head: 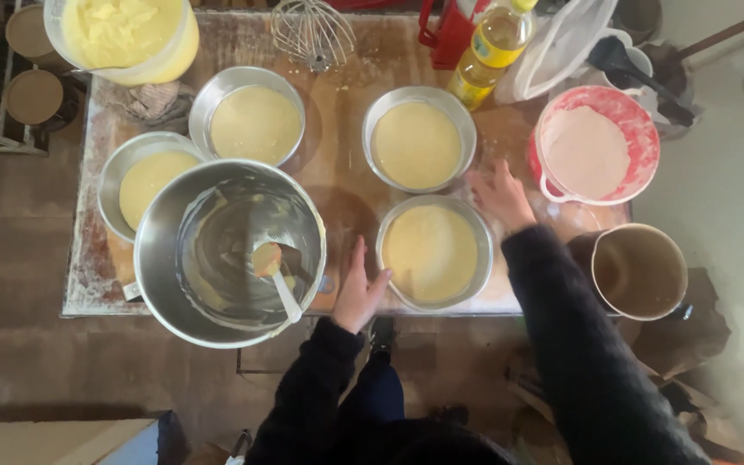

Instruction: Pour cake batter from a large mixing bowl into smaller cake tins and weigh them for consistency.

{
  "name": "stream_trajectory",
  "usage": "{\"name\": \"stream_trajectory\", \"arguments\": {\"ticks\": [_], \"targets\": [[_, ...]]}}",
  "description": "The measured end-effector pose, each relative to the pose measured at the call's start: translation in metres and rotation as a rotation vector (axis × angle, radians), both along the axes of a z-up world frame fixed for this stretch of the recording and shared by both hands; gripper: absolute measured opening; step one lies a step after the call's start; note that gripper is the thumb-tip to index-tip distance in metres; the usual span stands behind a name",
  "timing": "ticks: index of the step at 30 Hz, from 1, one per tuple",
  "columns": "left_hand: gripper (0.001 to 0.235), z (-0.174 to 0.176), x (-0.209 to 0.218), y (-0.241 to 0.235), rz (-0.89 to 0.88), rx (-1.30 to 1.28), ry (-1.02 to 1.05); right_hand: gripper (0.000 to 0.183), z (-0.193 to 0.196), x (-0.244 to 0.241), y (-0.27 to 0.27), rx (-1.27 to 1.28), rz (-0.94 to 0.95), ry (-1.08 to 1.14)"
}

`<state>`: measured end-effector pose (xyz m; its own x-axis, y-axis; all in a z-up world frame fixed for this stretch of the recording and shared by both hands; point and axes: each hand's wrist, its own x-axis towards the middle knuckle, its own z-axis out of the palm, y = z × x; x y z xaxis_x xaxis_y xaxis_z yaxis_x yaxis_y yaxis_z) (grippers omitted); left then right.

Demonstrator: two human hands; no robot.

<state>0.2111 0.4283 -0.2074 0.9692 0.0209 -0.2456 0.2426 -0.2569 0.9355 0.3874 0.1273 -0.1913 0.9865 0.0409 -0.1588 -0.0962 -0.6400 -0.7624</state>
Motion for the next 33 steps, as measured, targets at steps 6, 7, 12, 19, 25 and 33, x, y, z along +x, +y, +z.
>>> {"name": "stream_trajectory", "arguments": {"ticks": [6, 7, 12, 19, 25, 33], "targets": [[0.087, 0.054, 0.002, -0.01, -0.04, 0.152, -0.194, 0.045, -0.032, 0.067, 0.028, 0.373, -0.122, 0.26], [0.084, 0.058, 0.003, -0.012, -0.022, 0.059, -0.183, 0.039, -0.019, 0.068, 0.033, 0.303, -0.142, 0.214], [0.072, 0.061, 0.019, -0.024, 0.059, -0.169, -0.153, 0.027, 0.083, 0.044, 0.041, 0.171, -0.127, 0.066], [0.068, 0.101, 0.035, -0.053, 0.159, -0.729, 0.054, 0.017, 0.233, -0.044, -0.01, -0.048, 0.015, -0.074], [0.06, 0.158, -0.003, -0.11, -0.167, -0.836, 0.24, 0.018, 0.294, -0.154, -0.079, -0.137, -0.135, 0.044], [0.065, 0.242, -0.076, -0.208, -0.673, -0.549, -0.044, 0.026, 0.309, -0.356, -0.172, 0.249, -0.617, 0.118]]}}
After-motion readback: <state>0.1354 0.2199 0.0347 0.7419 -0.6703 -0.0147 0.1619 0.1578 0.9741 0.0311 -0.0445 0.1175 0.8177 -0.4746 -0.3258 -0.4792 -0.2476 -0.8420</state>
